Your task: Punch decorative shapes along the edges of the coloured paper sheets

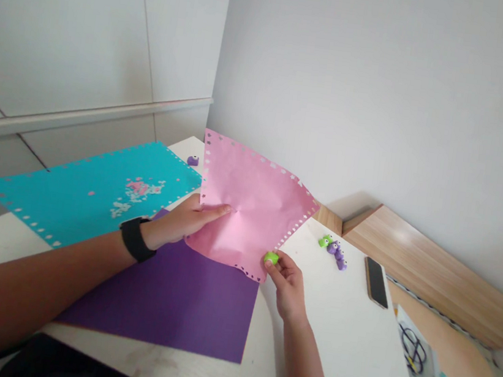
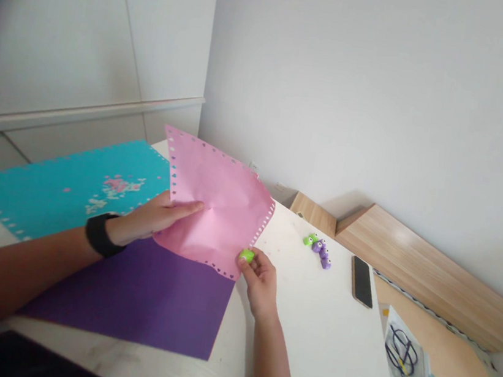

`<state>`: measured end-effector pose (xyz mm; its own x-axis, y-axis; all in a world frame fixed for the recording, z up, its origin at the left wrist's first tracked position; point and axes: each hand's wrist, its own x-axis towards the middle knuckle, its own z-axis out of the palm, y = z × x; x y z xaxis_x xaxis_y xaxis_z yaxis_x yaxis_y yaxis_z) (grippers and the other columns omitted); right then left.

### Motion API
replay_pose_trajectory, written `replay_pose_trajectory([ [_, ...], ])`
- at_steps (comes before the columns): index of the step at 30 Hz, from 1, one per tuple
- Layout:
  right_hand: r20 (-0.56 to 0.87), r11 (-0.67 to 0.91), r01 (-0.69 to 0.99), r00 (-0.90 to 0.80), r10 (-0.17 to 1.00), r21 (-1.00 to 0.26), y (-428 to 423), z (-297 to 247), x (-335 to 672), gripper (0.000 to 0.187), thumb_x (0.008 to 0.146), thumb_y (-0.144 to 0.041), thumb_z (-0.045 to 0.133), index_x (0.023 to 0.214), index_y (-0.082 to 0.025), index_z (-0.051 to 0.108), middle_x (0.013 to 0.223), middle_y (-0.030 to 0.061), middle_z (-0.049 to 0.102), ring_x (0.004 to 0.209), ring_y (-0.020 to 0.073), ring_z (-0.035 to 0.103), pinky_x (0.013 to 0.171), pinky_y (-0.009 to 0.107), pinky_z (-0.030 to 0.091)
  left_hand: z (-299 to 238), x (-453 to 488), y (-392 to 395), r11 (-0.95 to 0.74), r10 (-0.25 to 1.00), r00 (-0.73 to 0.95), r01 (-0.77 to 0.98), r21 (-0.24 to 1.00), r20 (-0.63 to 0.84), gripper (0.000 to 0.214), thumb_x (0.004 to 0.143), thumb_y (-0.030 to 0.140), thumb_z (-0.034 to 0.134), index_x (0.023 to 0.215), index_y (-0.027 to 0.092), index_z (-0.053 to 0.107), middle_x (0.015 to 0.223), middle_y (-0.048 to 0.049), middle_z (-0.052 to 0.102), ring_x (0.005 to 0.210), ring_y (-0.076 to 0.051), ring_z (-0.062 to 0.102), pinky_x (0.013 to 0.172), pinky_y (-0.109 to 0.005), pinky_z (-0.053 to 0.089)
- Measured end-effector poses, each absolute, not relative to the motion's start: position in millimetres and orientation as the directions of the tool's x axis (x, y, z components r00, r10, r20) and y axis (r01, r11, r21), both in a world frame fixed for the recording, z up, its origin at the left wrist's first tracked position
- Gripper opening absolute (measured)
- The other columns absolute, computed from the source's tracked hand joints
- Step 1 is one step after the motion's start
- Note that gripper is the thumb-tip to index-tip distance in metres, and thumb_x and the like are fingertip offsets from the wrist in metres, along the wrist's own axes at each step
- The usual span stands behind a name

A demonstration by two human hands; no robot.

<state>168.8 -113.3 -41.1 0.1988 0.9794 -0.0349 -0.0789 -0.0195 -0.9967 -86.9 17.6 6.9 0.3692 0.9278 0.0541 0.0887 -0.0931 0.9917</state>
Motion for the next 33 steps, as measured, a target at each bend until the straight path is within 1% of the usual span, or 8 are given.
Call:
replay_pose_trajectory([
  [3,-0.024,-0.006,-0.076,0.235,0.972,-0.997,-113,-44,169,0.031,0.078,-0.039,0.082,0.103,-0.022,0.073,0.092,0.0036,0.072,0.083,0.0205,0.062,0.076,0.033,0.048,6,-87,17,-0.076,0.933,0.359,0.119,0.990,0.028,0.047,0.084,0.052,0.068,0.116,0.017,0.071,0.111,-0.0119,0.077,0.099,-0.030,0.073,0.067,-0.030,0.058],
  [9,-0.043,-0.021,-0.106,0.210,0.977,-0.994,-111,-50,170,0.028,0.079,-0.039,0.082,0.100,-0.022,0.073,0.093,0.0033,0.072,0.082,0.0189,0.062,0.077,0.031,0.048,9,-87,17,-0.159,0.917,0.381,0.086,0.983,0.115,0.042,0.087,0.049,0.067,0.113,0.017,0.071,0.113,-0.0108,0.077,0.103,-0.029,0.071,0.081,-0.032,0.056],
  [17,-0.134,-0.085,-0.297,0.150,0.980,-0.951,-112,-40,177,0.037,0.080,-0.038,0.081,0.113,-0.026,0.068,0.096,0.0023,0.072,0.079,0.0169,0.063,0.070,0.028,0.049,6,-92,20,-0.071,0.937,0.350,0.160,0.985,0.010,0.048,0.084,0.055,0.070,0.109,0.014,0.072,0.097,-0.0122,0.079,0.080,-0.026,0.073,0.059,-0.028,0.055],
  [21,-0.167,-0.080,-0.444,0.158,0.973,-0.892,-110,-37,186,0.036,0.083,-0.039,0.078,0.113,-0.024,0.068,0.102,0.0048,0.073,0.079,0.0176,0.066,0.068,0.029,0.053,7,-92,21,-0.078,0.927,0.374,0.096,0.992,0.037,0.053,0.081,0.055,0.072,0.115,0.014,0.072,0.113,-0.0127,0.077,0.095,-0.028,0.073,0.071,-0.030,0.058],
  [23,-0.174,-0.067,-0.479,0.182,0.968,-0.875,-109,-38,191,0.037,0.080,-0.036,0.082,0.112,-0.023,0.069,0.107,0.0049,0.074,0.086,0.0174,0.069,0.074,0.028,0.056,5,-92,22,-0.081,0.932,0.361,0.095,0.992,0.042,0.053,0.081,0.054,0.072,0.115,0.014,0.072,0.115,-0.0126,0.076,0.098,-0.029,0.072,0.074,-0.030,0.058],
  [27,-0.215,-0.064,-0.434,0.308,0.927,-0.899,-107,-47,203,0.044,0.066,-0.029,0.092,0.105,-0.022,0.072,0.105,0.0039,0.075,0.094,0.0185,0.071,0.081,0.026,0.059,0,-93,24,-0.071,0.950,0.310,0.145,0.987,0.023,0.050,0.082,0.053,0.072,0.113,0.013,0.073,0.105,-0.0116,0.079,0.087,-0.028,0.074,0.066,-0.030,0.057],
  [30,-0.224,-0.089,-0.313,0.426,0.877,-0.946,-105,-52,211,0.042,0.063,-0.036,0.094,0.096,-0.021,0.074,0.099,0.0037,0.074,0.087,0.0190,0.072,0.067,0.025,0.059,-3,-92,25,-0.084,0.958,0.281,0.076,0.994,0.059,0.048,0.081,0.049,0.075,0.115,0.015,0.073,0.112,-0.0113,0.078,0.094,-0.028,0.073,0.073,-0.030,0.058],
  [33,-0.206,-0.115,-0.214,0.474,0.856,-0.970,-103,-51,218,0.038,0.066,-0.043,0.090,0.090,-0.020,0.074,0.092,0.0031,0.072,0.074,0.0160,0.069,0.049,0.021,0.050,-2,-88,27,-0.006,0.970,0.240,-0.087,0.996,0.027,0.047,0.077,0.047,0.080,0.112,0.014,0.074,0.112,-0.0127,0.077,0.097,-0.028,0.073,0.078,-0.030,0.059],
])
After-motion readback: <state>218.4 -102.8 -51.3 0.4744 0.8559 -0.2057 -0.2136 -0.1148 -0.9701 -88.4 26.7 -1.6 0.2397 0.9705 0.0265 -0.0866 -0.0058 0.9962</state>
